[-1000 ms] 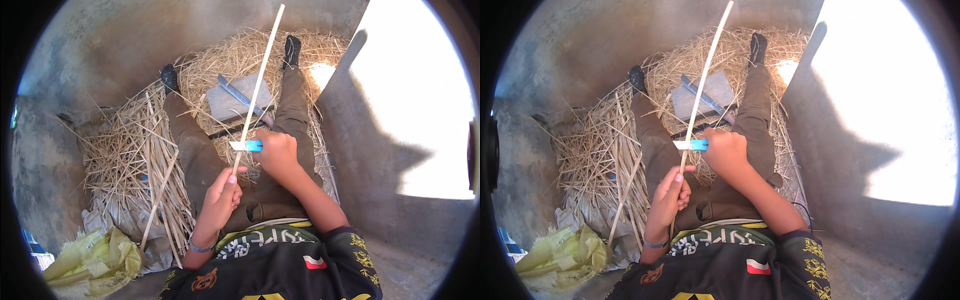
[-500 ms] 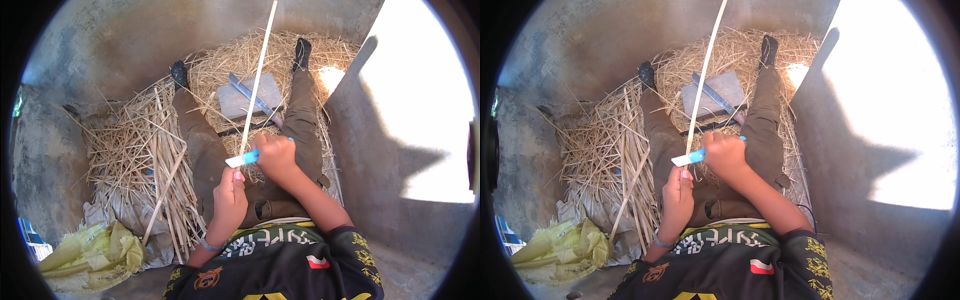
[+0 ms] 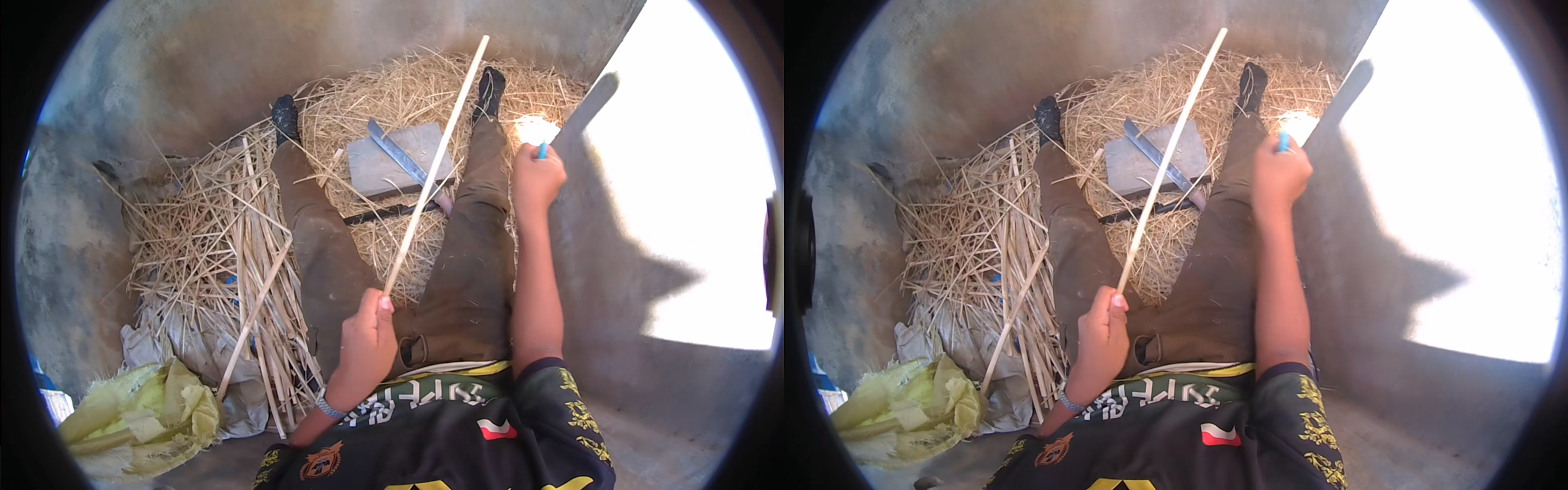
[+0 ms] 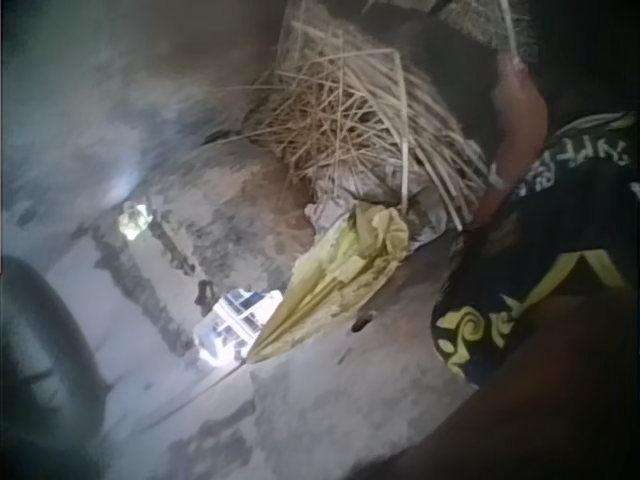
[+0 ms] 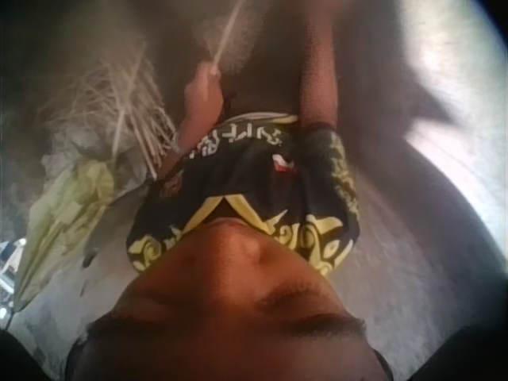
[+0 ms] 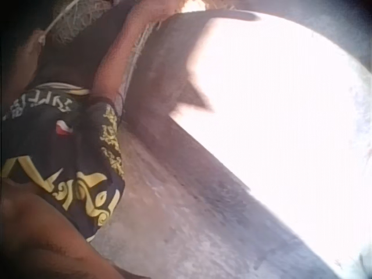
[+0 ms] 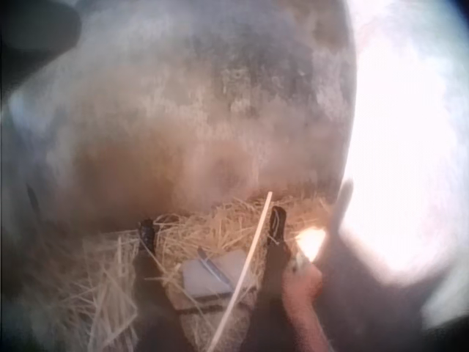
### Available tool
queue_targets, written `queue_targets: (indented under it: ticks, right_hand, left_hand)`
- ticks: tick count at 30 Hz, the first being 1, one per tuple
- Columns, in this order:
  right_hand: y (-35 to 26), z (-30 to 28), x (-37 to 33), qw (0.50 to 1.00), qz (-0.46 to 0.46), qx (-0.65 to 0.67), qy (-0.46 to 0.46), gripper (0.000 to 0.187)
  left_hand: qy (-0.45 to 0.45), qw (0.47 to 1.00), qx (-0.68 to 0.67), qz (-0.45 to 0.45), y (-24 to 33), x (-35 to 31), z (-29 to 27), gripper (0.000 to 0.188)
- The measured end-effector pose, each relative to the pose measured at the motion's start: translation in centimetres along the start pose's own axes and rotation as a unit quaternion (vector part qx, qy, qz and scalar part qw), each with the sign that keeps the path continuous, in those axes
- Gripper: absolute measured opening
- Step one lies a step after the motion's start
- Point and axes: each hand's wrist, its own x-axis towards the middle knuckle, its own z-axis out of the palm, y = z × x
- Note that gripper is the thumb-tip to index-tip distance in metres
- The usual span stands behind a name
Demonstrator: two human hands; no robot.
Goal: The person sits on a bed of straw and uses a utility knife to shave thin strips from a long bamboo stick. They hold the stick with their left hand and scrape the blade along its length with their right hand, creating fine shavings that fall onto the straw below.
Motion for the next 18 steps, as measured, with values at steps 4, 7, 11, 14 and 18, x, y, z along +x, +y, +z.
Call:
queue_targets:
  ticks: [4, 7, 11, 14, 18]
  right_hand:
    - [2.7, -0.9, -0.1, 0.982, -0.003, 0.101, -0.161, 0.028]
    - [2.8, 0.0, -3.8, 0.951, -0.033, 0.051, -0.304, 0.029]
    - [3.7, 4.8, -8.5, 0.872, -0.071, -0.011, -0.485, 0.031]
    - [4.4, 8.4, -12.4, 0.803, -0.166, -0.103, -0.564, 0.029]
    - [6.1, 11.1, -14.0, 0.764, -0.187, -0.183, -0.59, 0.032]
  left_hand:
    - [0.01, 0.995, 0.098, -0.015, -1.1, 2.6, -2.4, 0.016]
    - [0.098, 0.966, 0.226, 0.079, -3.2, 5.3, -3.7, 0.015]
    - [0.123, 0.928, 0.339, 0.089, -0.7, 8.1, -6.4, 0.017]
    - [0.122, 0.899, 0.409, 0.099, 0.5, 10.2, -8.2, 0.021]
    - [0.067, 0.856, 0.51, 0.046, 1.9, 13.8, -9.9, 0.018]
